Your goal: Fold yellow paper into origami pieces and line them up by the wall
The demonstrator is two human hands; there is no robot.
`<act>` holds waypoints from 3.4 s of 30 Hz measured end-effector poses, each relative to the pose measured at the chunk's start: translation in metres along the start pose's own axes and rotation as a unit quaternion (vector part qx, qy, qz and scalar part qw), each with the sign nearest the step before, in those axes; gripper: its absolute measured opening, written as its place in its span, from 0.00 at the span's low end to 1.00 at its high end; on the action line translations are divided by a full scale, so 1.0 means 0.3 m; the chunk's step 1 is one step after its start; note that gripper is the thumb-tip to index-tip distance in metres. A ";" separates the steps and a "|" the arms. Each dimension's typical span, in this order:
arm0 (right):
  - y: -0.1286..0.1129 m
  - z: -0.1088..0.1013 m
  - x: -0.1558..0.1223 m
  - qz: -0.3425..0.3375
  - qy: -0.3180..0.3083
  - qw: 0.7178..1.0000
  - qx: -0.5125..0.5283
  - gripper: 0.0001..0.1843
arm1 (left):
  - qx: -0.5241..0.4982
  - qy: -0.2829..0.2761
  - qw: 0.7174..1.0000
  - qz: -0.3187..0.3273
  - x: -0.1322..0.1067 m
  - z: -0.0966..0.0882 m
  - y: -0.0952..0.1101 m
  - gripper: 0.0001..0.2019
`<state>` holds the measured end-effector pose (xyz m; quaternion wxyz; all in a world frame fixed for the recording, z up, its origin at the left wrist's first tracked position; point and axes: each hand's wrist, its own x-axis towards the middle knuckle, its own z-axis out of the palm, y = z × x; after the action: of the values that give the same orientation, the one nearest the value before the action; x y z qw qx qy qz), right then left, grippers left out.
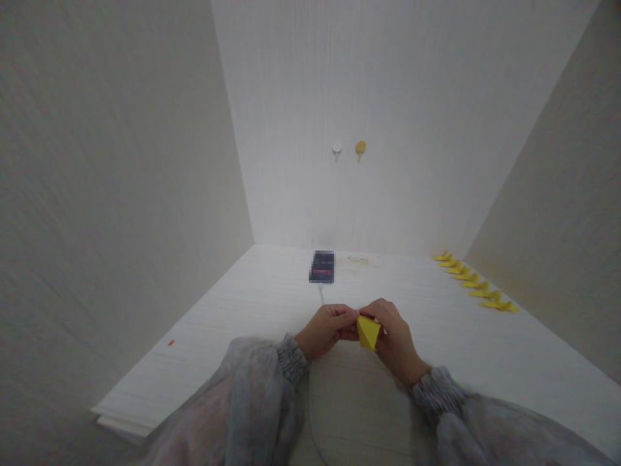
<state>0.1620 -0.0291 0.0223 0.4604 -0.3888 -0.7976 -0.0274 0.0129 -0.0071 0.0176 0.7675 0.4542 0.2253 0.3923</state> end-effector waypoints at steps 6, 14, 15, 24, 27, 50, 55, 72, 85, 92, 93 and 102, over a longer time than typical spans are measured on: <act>-0.008 0.004 0.004 0.072 0.013 0.994 0.085 0.12 | 0.000 -0.004 1.000 -0.005 -0.004 0.006 0.003 0.13; -0.001 0.026 -0.005 0.167 0.008 0.965 0.202 0.13 | 0.019 0.026 0.999 0.006 0.004 0.001 -0.006 0.13; 0.001 0.028 -0.006 0.178 0.004 0.960 0.218 0.12 | 0.020 0.032 0.999 0.008 0.005 0.001 -0.008 0.13; -0.010 0.037 0.000 0.266 -0.028 0.910 0.316 0.13 | 0.051 0.046 0.998 0.012 0.008 -0.004 -0.004 0.14; -0.014 0.038 0.005 0.292 -0.025 0.893 0.341 0.12 | 0.058 0.056 0.997 0.015 0.007 0.000 -0.002 0.14; 0.008 0.044 0.009 0.370 -0.003 0.846 0.384 0.11 | 0.192 0.143 0.964 0.115 0.015 -0.014 -0.008 0.13; -0.001 0.036 0.015 0.375 -0.005 0.840 0.392 0.09 | 0.220 0.142 0.958 0.115 0.013 -0.014 -0.007 0.13; 0.013 0.036 0.009 0.355 -0.031 0.870 0.340 0.10 | 0.221 0.130 0.960 0.111 0.019 -0.021 -0.017 0.13; 0.013 0.027 0.010 0.327 -0.055 0.911 0.245 0.11 | 0.210 0.115 0.967 0.089 0.012 -0.019 -0.014 0.12; 0.046 0.037 0.004 0.361 -0.029 0.884 0.296 0.10 | 0.208 0.157 0.960 0.100 0.019 -0.040 -0.011 0.11; 0.049 0.036 0.004 0.368 -0.029 0.877 0.308 0.10 | 0.204 0.160 0.961 0.097 0.020 -0.044 -0.011 0.11; 0.067 0.023 0.006 0.383 0.017 0.869 0.314 0.11 | 0.217 0.181 0.953 0.107 0.041 -0.086 -0.023 0.12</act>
<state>0.1697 -0.0114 0.0134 0.5461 -0.4977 -0.5450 0.3964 0.0048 0.0143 -0.0009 0.5502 0.5528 0.3907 0.4890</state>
